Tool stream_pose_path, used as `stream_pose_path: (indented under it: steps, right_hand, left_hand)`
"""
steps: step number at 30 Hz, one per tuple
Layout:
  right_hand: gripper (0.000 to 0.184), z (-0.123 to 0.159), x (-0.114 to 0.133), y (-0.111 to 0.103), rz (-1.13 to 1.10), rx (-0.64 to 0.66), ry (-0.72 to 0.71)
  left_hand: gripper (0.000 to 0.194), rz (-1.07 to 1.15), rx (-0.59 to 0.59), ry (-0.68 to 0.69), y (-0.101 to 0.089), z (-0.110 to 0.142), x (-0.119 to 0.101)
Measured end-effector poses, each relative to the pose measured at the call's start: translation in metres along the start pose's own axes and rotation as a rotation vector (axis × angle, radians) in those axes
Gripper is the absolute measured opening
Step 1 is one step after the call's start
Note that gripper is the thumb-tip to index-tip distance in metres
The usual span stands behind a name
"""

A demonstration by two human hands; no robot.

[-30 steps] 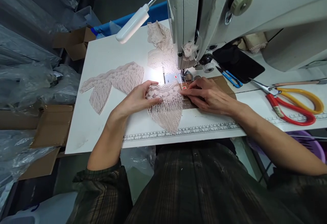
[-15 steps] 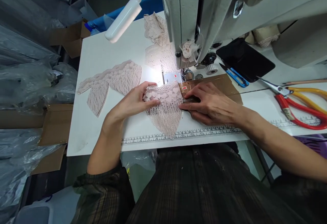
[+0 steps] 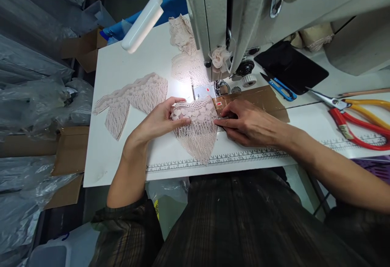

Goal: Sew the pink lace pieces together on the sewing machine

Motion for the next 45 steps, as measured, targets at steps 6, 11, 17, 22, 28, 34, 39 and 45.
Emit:
stream_pose_path:
  steps: [6,11,17,22,28,34,39,45]
  right_hand:
    - [0.038,0.0,-0.001,0.0,-0.035,0.019,0.012]
    - [0.038,0.0,-0.001,-0.001,-0.027,-0.012,0.015]
    - [0.037,-0.002,-0.001,-0.004,-0.039,-0.033,0.026]
    - [0.036,-0.003,-0.001,-0.004,-0.058,-0.042,0.044]
    - [0.035,-0.003,-0.002,-0.004,-0.082,-0.049,0.032]
    - [0.037,-0.002,-0.002,-0.003,-0.085,-0.053,0.035]
    - [0.036,-0.002,-0.002,-0.002,-0.104,-0.047,0.055]
    - [0.035,-0.002,-0.001,-0.004,-0.082,-0.067,0.037]
  left_hand:
    - [0.068,-0.013,0.001,0.023,0.001,0.001,-0.005]
    - [0.069,-0.024,0.017,0.05,0.001,0.003,-0.008]
    - [0.068,-0.061,-0.008,0.069,0.002,0.002,-0.004]
    - [0.069,-0.156,-0.01,0.064,-0.002,0.007,-0.005]
    - [0.042,-0.516,-0.393,0.274,-0.017,0.018,-0.036]
    - [0.029,-0.821,-0.033,0.691,0.05,-0.002,-0.061]
    - [0.04,-1.034,0.026,0.759,0.067,-0.009,-0.055]
    - [0.041,-1.311,-0.159,0.969,0.071,0.0,-0.051]
Point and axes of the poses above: each hand's wrist, its own z-axis away from the middle knuckle, its own y-axis out of the palm, x = y × z, the point moved 6 cm from there along -z, towards the middle knuckle, and after that the axes turned 1 degree about -z, right-handed, at the moved point
